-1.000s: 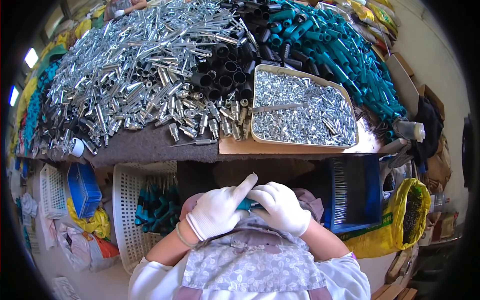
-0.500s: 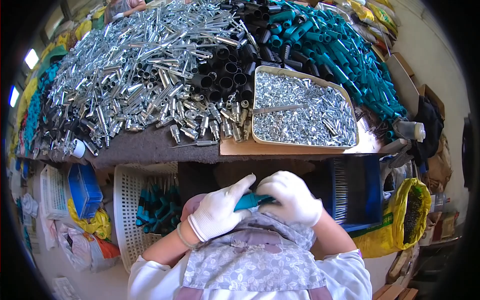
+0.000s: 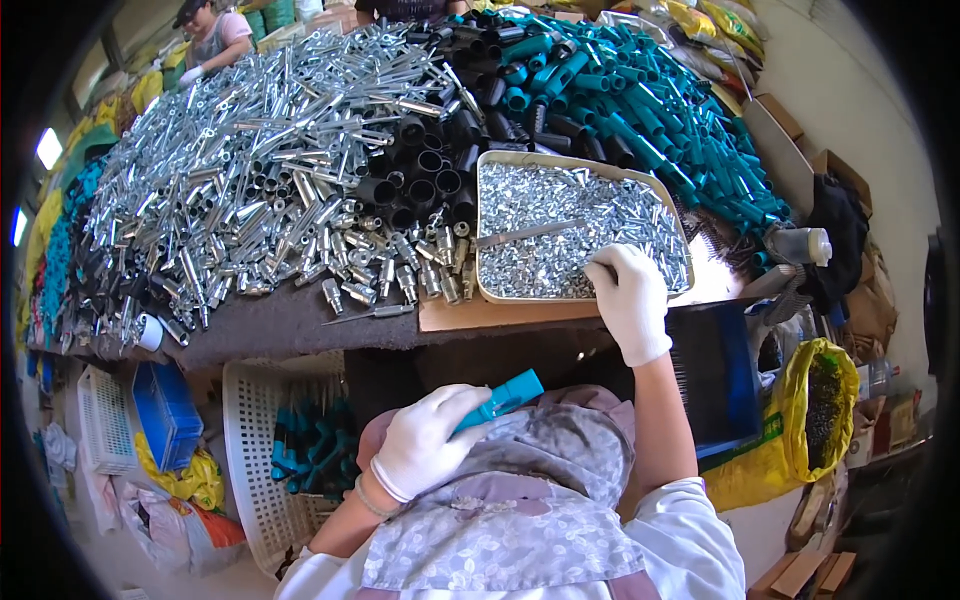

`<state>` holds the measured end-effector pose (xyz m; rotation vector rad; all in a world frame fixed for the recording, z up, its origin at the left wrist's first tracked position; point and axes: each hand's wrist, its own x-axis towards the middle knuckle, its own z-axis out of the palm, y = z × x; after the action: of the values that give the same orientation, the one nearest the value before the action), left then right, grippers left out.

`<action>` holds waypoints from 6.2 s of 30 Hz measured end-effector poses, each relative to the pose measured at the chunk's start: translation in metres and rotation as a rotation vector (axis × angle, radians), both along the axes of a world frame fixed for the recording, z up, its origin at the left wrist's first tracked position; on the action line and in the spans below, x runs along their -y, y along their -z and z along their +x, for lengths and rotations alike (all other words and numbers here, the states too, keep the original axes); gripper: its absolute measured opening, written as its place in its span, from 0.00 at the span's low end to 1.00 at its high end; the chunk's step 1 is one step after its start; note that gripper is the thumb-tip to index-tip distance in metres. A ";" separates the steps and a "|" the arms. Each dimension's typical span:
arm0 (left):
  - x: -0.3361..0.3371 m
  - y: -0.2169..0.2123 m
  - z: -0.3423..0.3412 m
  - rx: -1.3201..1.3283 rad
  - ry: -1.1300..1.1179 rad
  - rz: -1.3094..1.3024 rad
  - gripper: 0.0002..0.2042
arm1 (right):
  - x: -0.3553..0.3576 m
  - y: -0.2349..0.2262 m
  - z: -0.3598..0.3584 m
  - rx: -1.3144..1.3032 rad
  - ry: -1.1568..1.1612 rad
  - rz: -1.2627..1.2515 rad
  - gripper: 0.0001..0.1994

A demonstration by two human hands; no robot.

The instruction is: Assembling screwdriver handles and shafts at a factory workbench.

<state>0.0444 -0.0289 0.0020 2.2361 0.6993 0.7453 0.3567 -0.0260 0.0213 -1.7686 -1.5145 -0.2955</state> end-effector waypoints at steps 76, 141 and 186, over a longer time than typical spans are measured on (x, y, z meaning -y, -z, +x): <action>0.001 0.006 -0.001 0.287 0.241 -1.495 0.39 | 0.026 0.028 -0.068 -1.508 -0.966 0.234 0.17; -0.048 -0.032 0.037 0.052 0.000 -0.439 0.34 | -0.003 -0.075 -0.011 -0.057 -0.697 -0.115 0.08; -0.062 -0.019 -0.019 0.195 -0.083 -0.313 0.34 | -0.180 -0.123 0.062 0.438 0.104 -0.072 0.29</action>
<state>0.0251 0.0335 0.0206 1.8349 0.7591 0.8208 0.4189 0.1542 0.1440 -1.9289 -1.7507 -0.7273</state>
